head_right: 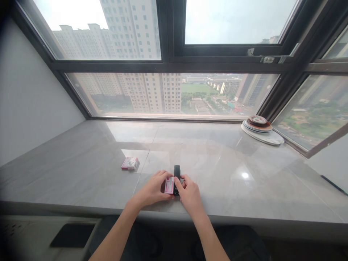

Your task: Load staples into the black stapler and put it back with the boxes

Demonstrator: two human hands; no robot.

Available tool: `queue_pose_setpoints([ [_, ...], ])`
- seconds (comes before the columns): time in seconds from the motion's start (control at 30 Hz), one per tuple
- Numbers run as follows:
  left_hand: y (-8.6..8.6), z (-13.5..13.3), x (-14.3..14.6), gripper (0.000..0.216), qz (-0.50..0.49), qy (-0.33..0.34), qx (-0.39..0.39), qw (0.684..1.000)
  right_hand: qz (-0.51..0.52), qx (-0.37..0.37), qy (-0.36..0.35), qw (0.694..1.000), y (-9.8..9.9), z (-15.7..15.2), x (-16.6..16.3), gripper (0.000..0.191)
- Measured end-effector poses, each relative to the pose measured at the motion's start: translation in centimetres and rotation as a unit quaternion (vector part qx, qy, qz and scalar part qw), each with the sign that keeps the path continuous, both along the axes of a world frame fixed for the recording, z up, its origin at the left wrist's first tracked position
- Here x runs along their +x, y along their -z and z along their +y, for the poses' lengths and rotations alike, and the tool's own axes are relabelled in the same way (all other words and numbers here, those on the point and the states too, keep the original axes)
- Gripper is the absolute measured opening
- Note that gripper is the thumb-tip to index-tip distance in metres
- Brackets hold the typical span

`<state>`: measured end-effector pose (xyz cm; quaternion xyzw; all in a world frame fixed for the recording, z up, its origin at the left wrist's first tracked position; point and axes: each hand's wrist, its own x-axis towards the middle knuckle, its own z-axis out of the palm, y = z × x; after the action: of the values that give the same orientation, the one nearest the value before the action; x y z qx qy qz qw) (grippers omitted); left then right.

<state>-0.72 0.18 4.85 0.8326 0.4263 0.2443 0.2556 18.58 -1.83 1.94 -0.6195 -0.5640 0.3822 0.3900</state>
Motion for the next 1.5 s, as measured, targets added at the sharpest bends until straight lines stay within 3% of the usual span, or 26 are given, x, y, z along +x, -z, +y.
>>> queue_pose_setpoints([
  [0.07, -0.2, 0.5, -0.9, 0.062, -0.022, 0.0, -0.012, 1.0, -0.01, 0.014, 0.013, 1.0, 0.1, -0.1, -0.1, 0.056],
  [0.13, -0.7, 1.8, -3.1, 0.051, -0.056, -0.052, -0.004, 0.997, -0.017, 0.024, 0.02, 0.999, 0.3, -0.1, -0.2, 0.057],
  [0.23, -1.4, 4.9, -9.0, 0.046, -0.06, -0.243, 0.064, 0.966, -0.017, 0.03, 0.024, 0.999, 0.5, -0.1, -0.2, 0.058],
  [0.3, -1.5, 6.8, -13.5, 0.049, 0.018, -0.331, 0.057, 0.942, -0.015, 0.033, 0.024, 0.999, 0.5, 0.0, -0.1, 0.058],
  [0.43, -0.5, 7.5, -19.5, 0.045, 0.068, -0.328, 0.006, 0.942, -0.015, 0.035, 0.025, 0.999, 0.7, 0.2, -0.1, 0.058],
  [0.57, 1.1, 5.0, -21.2, 0.057, 0.121, -0.302, -0.018, 0.945, -0.016, 0.035, 0.024, 0.999, 0.9, 0.3, -0.1, 0.058],
  [0.67, 1.5, 2.6, -20.7, 0.065, 0.142, -0.27, -0.027, 0.952, -0.018, 0.03, 0.025, 0.999, 0.9, 0.3, -0.2, 0.058],
  [0.77, 0.7, 0.4, -18.2, 0.057, 0.107, -0.24, -0.048, 0.964, -0.019, 0.028, 0.028, 0.999, 0.9, 0.3, -0.3, 0.058],
  [0.9, -1.4, -1.2, -11.3, 0.05, 0.041, -0.148, -0.081, 0.985, -0.022, 0.04, 0.029, 0.999, 0.8, 0.2, -0.4, 0.058],
  [0.97, -2.4, -1.4, -7.4, 0.049, 0.01, -0.121, -0.057, 0.991, -0.025, 0.046, 0.031, 0.998, 0.8, 0.2, -0.4, 0.058],
  [1.1, -2.8, -0.7, -2.1, 0.047, -0.016, -0.085, -0.024, 0.996, -0.03, 0.056, 0.032, 0.998, 0.8, 0.2, -0.3, 0.059],
  [1.37, 0.0, -0.2, 0.4, 0.069, -0.002, -0.059, 0.008, 0.998, -0.015, 0.05, 0.015, 0.999, 0.4, 0.2, -0.2, 0.062],
  [1.5, 0.4, -0.3, -0.6, 0.088, -0.014, -0.051, 0.026, 0.998, 0.026, 0.011, 0.006, 1.0, -0.4, -0.4, 0.6, 0.073],
])
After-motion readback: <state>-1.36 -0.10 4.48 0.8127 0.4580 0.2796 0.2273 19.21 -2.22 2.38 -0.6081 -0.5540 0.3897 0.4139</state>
